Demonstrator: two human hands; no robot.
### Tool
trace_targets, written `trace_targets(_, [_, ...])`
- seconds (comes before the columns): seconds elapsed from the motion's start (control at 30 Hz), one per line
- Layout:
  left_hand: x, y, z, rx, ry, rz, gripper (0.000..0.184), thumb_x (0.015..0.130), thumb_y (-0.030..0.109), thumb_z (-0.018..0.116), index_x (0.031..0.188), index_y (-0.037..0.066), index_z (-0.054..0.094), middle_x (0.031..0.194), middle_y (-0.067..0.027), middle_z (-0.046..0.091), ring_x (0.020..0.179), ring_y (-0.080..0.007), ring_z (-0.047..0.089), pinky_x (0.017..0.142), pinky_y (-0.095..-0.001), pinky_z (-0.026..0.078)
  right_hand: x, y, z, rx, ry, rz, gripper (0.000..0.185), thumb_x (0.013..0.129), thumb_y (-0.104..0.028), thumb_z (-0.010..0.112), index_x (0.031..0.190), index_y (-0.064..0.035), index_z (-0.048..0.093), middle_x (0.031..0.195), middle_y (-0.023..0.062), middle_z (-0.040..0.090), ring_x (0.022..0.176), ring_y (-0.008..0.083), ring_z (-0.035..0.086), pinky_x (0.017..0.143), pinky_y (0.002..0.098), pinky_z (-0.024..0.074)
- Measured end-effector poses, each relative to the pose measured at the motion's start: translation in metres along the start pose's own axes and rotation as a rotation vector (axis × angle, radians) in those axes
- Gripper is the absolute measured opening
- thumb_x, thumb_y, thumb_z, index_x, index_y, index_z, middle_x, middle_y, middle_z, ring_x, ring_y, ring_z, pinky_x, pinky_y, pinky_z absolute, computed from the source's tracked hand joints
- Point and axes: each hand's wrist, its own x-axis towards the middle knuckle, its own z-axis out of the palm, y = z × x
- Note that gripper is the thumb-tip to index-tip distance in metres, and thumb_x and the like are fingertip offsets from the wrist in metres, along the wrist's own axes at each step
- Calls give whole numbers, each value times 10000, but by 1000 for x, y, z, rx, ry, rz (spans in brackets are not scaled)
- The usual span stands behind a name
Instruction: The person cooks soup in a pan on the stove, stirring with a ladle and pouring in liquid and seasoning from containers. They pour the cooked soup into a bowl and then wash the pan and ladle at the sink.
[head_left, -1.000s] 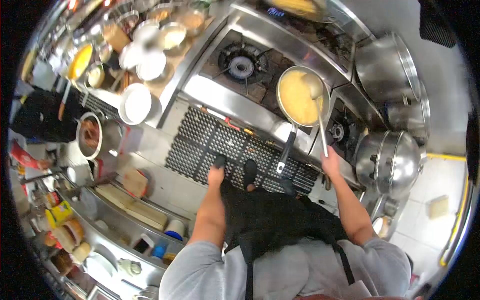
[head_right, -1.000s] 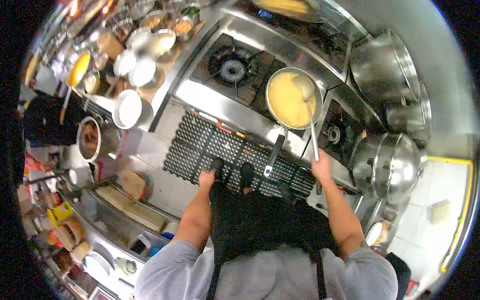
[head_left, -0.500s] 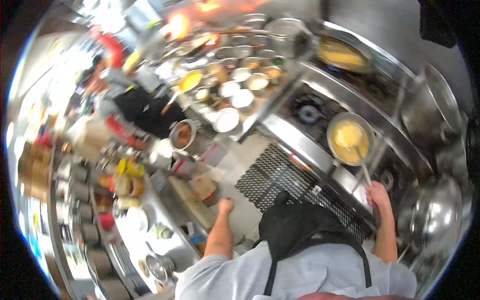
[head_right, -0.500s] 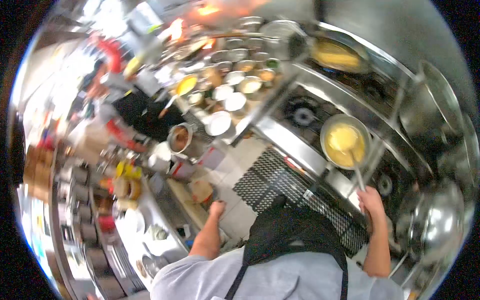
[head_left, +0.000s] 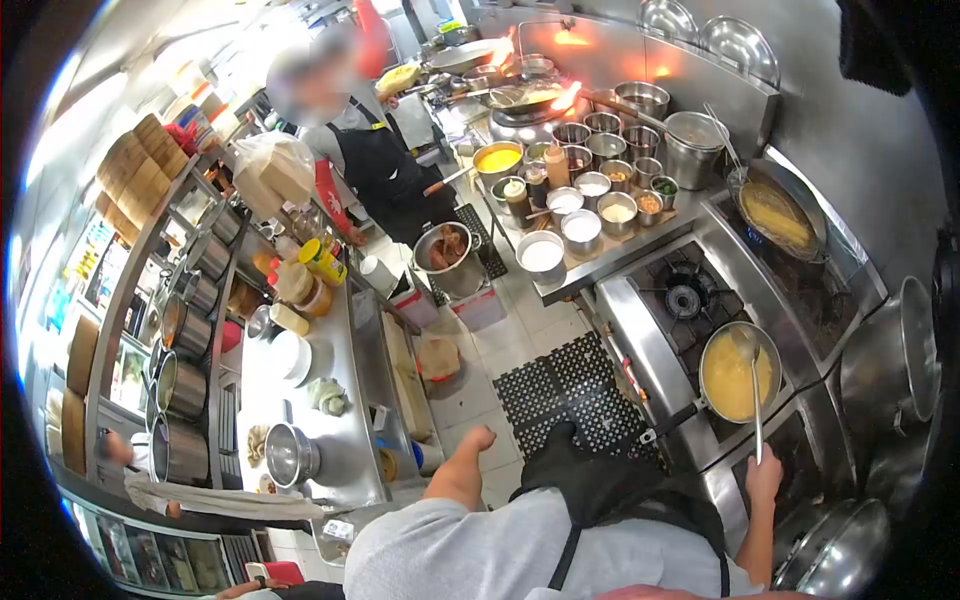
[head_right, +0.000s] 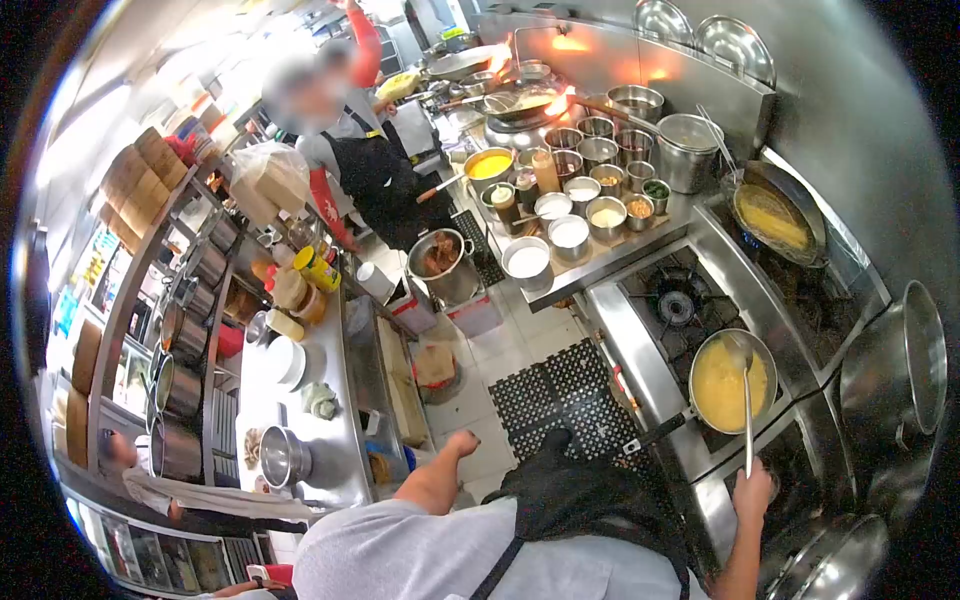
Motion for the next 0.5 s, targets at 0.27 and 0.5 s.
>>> trace_targets(0.27, [-17, 53, -20, -188, 129, 39, 407, 830, 315, 561, 1090, 29, 688, 1177, -220, 632, 1127, -361, 587, 967, -419, 455, 60, 61, -17, -170, 21, -177, 445, 808, -103, 616, 1242, -26, 558, 1063, 256, 626, 997, 424, 591, 870, 501, 469])
trace_targets(0.5, [-2, 63, -1, -260, -34, 71, 366, 860, 243, 596, 1114, -15, 650, 862, -159, 691, 704, -229, 676, 657, -367, 523, 70, 87, -37, -220, 96, -218, 211, 833, -162, 604, 1017, -61, 578, 930, 189, 638, 897, 398, 611, 770, 514, 493])
